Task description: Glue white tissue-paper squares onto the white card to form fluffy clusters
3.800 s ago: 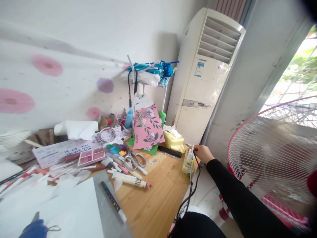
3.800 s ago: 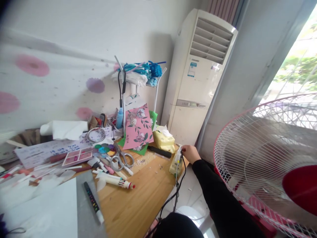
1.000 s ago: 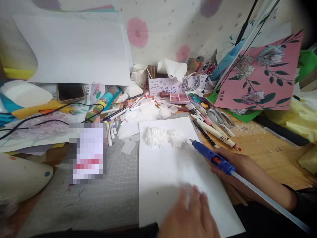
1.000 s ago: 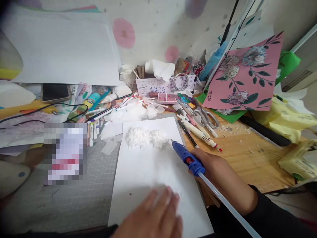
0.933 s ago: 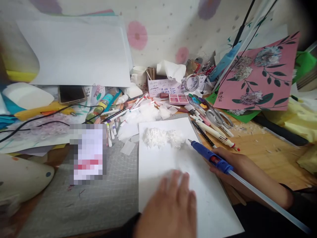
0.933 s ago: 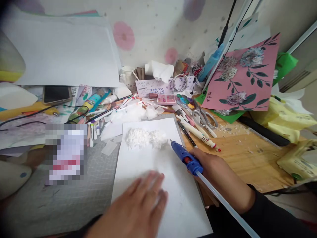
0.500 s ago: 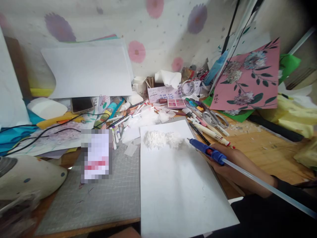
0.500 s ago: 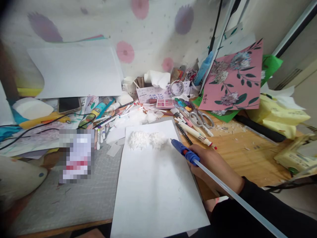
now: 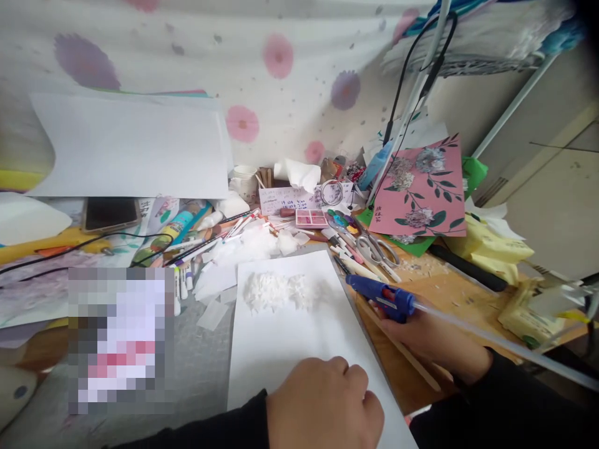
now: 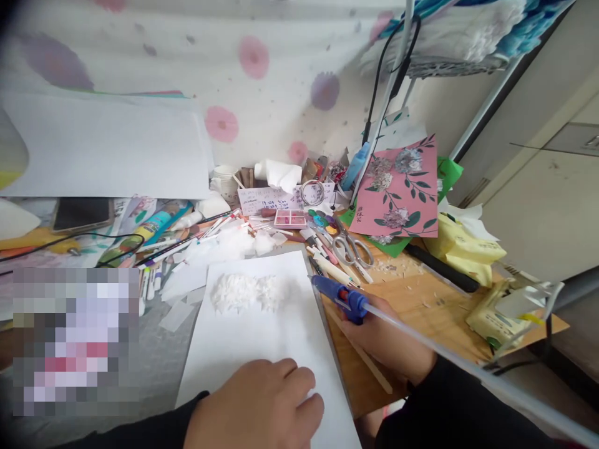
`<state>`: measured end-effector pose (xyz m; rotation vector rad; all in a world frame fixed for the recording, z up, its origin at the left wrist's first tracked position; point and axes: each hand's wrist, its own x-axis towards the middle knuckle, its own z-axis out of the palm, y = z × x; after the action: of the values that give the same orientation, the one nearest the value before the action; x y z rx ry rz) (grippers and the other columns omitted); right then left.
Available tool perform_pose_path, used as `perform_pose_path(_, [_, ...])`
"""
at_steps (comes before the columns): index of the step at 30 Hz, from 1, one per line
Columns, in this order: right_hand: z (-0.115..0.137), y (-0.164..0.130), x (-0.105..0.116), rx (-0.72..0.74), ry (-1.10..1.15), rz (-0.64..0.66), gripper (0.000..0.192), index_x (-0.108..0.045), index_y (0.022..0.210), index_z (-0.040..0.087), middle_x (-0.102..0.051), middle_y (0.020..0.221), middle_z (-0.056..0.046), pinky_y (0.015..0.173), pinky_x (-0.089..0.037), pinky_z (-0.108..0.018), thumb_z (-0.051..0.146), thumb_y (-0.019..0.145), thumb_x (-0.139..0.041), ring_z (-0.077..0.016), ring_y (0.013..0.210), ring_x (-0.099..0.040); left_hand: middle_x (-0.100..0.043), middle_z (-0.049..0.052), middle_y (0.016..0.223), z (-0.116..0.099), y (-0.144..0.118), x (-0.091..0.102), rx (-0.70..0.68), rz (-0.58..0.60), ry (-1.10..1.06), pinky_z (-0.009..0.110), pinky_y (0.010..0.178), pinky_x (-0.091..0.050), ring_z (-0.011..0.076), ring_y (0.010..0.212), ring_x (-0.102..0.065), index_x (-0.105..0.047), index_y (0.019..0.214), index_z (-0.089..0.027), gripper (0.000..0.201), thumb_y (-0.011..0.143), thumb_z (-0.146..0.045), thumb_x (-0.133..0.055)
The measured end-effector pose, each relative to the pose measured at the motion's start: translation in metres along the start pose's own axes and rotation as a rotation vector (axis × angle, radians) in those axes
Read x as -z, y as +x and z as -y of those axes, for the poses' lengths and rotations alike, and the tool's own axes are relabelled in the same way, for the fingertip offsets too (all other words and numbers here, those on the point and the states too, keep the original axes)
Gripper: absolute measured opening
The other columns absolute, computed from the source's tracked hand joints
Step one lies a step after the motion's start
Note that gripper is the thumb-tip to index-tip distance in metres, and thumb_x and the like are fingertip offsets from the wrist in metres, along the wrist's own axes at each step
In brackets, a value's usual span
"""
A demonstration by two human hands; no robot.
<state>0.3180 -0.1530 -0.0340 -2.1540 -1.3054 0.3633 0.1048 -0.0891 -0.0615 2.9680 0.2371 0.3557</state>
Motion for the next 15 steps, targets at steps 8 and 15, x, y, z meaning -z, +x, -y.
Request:
perform_pose_path(8, [0.002,0.008,0.006,0.003,0.105,0.030,0.027,-0.065,0.087,0.021,-0.068,0.070,-0.003,0.056,-0.052,-0.029,0.047,0.079,-0.058,-0.0214,0.061,-0.062,-0.055,-0.003,0.059,0.007,0.009,-0.037,0.188,-0.241,-0.092,0.031,0.037,-0.007,0.0169,0.048,-0.050,-0.054,0.066,-0.024,0.022,0.066,-0.032,-0.074])
perform_pose_path(15, [0.011,-0.008,-0.006,-0.050,0.339,0.413,0.026,-0.065,0.083,0.022,-0.071,0.077,-0.005,0.067,-0.058,-0.034,0.047,0.078,-0.060,-0.0238,0.072,-0.067,-0.052,-0.003,0.059,0.026,0.005,-0.056,-0.113,-0.230,-0.034,0.027,0.035,-0.026,0.0143,0.044,-0.045,-0.051,0.075,-0.022,0.024,0.082,-0.041,-0.064])
